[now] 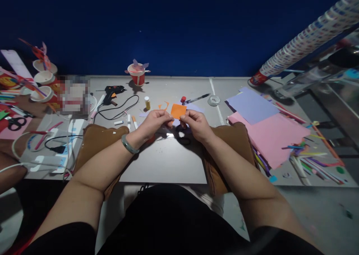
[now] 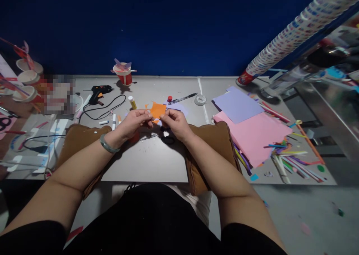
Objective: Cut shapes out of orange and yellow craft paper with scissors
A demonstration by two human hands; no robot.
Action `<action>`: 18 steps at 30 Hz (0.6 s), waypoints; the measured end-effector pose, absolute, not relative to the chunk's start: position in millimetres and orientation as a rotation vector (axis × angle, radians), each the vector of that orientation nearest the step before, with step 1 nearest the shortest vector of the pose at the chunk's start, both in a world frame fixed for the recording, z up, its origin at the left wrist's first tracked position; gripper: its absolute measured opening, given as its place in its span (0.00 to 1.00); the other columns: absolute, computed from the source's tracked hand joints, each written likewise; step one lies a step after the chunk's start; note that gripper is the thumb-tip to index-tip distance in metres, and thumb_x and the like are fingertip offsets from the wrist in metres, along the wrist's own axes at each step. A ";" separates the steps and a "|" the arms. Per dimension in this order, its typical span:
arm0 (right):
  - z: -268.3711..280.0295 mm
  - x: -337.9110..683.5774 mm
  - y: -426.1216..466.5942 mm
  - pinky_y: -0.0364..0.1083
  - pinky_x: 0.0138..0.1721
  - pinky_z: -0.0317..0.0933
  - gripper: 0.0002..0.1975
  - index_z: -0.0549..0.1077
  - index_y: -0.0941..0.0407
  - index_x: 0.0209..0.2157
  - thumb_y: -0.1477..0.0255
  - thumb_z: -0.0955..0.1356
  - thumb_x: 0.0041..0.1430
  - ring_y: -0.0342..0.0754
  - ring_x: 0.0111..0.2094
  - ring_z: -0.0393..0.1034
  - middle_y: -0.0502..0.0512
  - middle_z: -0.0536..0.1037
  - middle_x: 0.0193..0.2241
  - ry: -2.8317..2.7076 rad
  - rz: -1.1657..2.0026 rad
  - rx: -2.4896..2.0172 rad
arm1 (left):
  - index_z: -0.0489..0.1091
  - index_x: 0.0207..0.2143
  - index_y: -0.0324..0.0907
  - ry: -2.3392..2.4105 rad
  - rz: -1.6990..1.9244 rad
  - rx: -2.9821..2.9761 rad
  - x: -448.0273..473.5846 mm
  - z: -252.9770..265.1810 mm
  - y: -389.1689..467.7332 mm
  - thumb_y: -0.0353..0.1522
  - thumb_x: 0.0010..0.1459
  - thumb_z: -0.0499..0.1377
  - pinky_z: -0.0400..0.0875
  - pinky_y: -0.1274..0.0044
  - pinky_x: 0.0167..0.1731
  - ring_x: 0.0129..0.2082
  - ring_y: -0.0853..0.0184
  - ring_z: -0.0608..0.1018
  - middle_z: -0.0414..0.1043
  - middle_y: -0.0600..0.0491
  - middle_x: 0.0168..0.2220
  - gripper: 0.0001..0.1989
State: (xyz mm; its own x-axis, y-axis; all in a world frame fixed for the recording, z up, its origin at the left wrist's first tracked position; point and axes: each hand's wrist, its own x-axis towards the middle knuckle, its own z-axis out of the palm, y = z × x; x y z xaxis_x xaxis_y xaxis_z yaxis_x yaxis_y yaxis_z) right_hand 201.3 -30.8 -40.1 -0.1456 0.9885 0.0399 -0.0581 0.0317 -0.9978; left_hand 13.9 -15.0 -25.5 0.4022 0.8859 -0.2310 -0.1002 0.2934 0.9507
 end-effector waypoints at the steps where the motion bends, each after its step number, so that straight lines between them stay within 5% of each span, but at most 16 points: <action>1: -40.0 201.3 -30.8 0.44 0.28 0.55 0.24 0.66 0.55 0.19 0.52 0.75 0.51 0.41 0.21 0.60 0.46 0.68 0.17 -1.289 1.313 -1.070 | 0.71 0.24 0.38 0.926 0.805 1.068 14.2 -25.4 -15.1 0.34 0.54 0.64 0.66 0.80 0.27 0.21 0.75 0.73 0.75 0.53 0.22 0.09; 18: -38.4 198.8 -33.5 0.43 0.25 0.57 0.21 0.72 0.56 0.24 0.53 0.76 0.49 0.40 0.21 0.60 0.47 0.70 0.18 -1.372 1.306 -1.068 | 0.70 0.29 0.39 0.905 1.038 1.171 19.2 -28.4 -18.6 0.31 0.56 0.62 0.69 0.79 0.28 0.23 0.74 0.73 0.72 0.56 0.22 0.05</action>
